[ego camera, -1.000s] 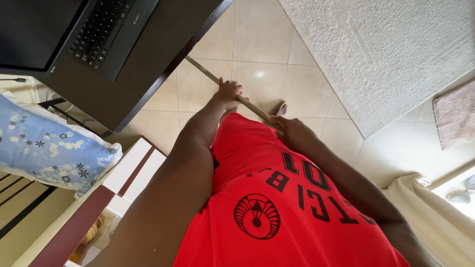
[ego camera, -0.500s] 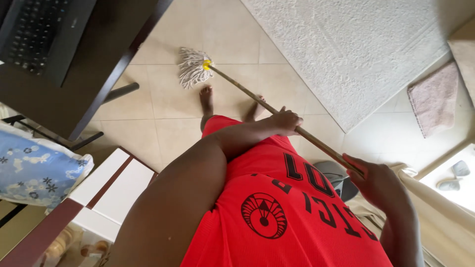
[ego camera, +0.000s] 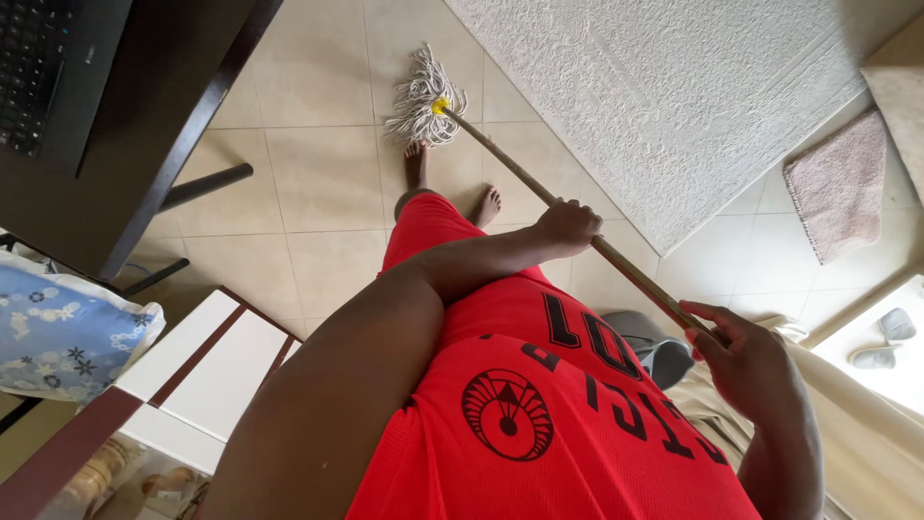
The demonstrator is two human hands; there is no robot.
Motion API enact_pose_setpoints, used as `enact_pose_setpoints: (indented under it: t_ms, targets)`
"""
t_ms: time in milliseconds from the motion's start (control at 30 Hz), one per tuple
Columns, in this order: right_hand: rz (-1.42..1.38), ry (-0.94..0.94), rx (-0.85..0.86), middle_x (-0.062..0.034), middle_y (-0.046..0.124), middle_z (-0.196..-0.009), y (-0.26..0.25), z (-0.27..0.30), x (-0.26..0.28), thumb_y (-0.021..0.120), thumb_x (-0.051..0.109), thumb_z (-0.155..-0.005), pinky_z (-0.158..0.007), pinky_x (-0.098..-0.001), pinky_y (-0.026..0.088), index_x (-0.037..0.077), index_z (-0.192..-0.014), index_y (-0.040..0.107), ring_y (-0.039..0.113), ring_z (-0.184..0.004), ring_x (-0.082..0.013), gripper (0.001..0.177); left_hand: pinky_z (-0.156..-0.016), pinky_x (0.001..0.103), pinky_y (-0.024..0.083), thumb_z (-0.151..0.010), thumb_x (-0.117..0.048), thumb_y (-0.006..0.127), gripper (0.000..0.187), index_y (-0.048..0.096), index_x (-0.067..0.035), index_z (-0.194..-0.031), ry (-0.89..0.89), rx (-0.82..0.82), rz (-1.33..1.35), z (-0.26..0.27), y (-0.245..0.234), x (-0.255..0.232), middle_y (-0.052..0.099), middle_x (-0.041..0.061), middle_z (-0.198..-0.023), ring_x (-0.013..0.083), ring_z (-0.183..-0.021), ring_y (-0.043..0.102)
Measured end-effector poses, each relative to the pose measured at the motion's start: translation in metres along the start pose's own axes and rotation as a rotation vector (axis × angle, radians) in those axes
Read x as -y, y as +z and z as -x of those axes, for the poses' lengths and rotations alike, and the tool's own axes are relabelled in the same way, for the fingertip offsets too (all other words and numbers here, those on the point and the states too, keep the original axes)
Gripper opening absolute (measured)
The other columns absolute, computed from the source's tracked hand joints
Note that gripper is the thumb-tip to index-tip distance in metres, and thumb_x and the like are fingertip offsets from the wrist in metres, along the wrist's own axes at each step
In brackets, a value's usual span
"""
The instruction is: Mopping the tiled floor in a home office area around furniture.
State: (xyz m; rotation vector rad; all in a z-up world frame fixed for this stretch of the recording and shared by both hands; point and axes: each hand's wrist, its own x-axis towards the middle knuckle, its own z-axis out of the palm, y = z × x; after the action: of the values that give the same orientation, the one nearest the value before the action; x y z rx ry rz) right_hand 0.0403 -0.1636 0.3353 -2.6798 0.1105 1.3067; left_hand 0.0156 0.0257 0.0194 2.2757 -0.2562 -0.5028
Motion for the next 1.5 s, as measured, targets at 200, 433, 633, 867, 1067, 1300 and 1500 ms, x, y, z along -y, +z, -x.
enact_pose_setpoints:
  t_ms: [200, 433, 633, 867, 1067, 1300, 1500]
  targets:
    - [-0.039, -0.035, -0.024, -0.0085, 0.076, -0.077, 0.016, -0.023, 0.054, 0.069, 0.027, -0.095, -0.063, -0.0327, 0.050, 0.022, -0.136, 0.070, 0.064, -0.066, -0.0157, 0.041, -0.093, 0.067, 0.047, -0.096, -0.032, 0.061, 0.025, 0.072, -0.010, -0.097, -0.021, -0.112, -0.021, -0.010, -0.012, 0.062, 0.070, 0.016, -0.101, 0.0370, -0.100, 0.066]
    - [-0.072, -0.143, -0.046, -0.0096, 0.073, -0.076, 0.050, -0.069, 0.168, 0.066, 0.026, -0.097, -0.067, -0.0331, 0.053, 0.021, -0.138, 0.069, 0.067, -0.068, -0.0155, 0.042, -0.104, 0.070, 0.038, -0.097, -0.029, 0.062, 0.023, 0.071, -0.007, -0.099, -0.045, -0.197, -0.069, -0.021, -0.074, 0.186, 0.069, 0.019, -0.101, 0.0390, -0.103, 0.064]
    - [-0.005, -0.320, -0.057, -0.0109, 0.074, -0.078, 0.092, -0.091, 0.218, 0.060, 0.027, -0.099, -0.073, -0.0392, 0.056, 0.021, -0.143, 0.062, 0.073, -0.073, -0.0242, 0.045, -0.115, 0.070, 0.029, -0.096, -0.029, 0.065, 0.024, 0.072, -0.006, -0.098, -0.086, -0.119, -0.114, -0.005, -0.095, 0.251, 0.070, 0.019, -0.101, 0.0394, -0.110, 0.062]
    - [0.174, -0.038, 0.183, -0.0180, 0.065, -0.069, 0.076, -0.038, 0.154, 0.060, 0.035, -0.098, -0.067, -0.0407, 0.054, 0.035, -0.153, 0.050, 0.063, -0.062, -0.0254, 0.056, -0.109, 0.079, 0.029, -0.094, -0.028, 0.063, 0.029, 0.071, -0.001, -0.100, -0.041, 0.070, -0.105, 0.034, -0.054, 0.162, 0.071, 0.023, -0.096, 0.0418, -0.106, 0.063]
    - [0.168, 0.134, 0.292, -0.0068, 0.066, -0.069, 0.042, -0.012, 0.127, 0.068, 0.032, -0.094, -0.067, -0.0340, 0.051, 0.036, -0.148, 0.058, 0.057, -0.064, -0.0147, 0.055, -0.099, 0.082, 0.038, -0.088, -0.018, 0.063, 0.021, 0.074, -0.003, -0.098, -0.012, 0.261, 0.036, 0.066, -0.063, 0.103, 0.073, 0.023, -0.097, 0.0422, -0.099, 0.071]
    - [0.013, -0.184, 0.220, -0.0054, 0.072, -0.075, 0.065, -0.078, 0.160, 0.069, 0.023, -0.093, -0.063, -0.0342, 0.053, 0.024, -0.139, 0.065, 0.062, -0.064, -0.0141, 0.046, -0.115, 0.074, 0.021, -0.096, -0.016, 0.054, 0.022, 0.069, -0.008, -0.110, -0.307, 0.144, 0.021, 0.060, -0.041, 0.174, 0.070, 0.016, -0.114, 0.0356, -0.120, 0.059]
    - [0.255, -0.453, 0.201, -0.0227, 0.071, -0.081, 0.153, -0.106, 0.189, 0.061, 0.026, -0.093, -0.070, -0.0522, 0.053, 0.032, -0.151, 0.050, 0.068, -0.071, -0.0402, 0.059, -0.122, 0.071, 0.016, -0.105, -0.023, 0.054, 0.024, 0.069, -0.005, -0.110, -0.354, 0.257, -0.255, 0.098, -0.028, 0.290, 0.067, 0.023, -0.118, 0.0427, -0.126, 0.055]
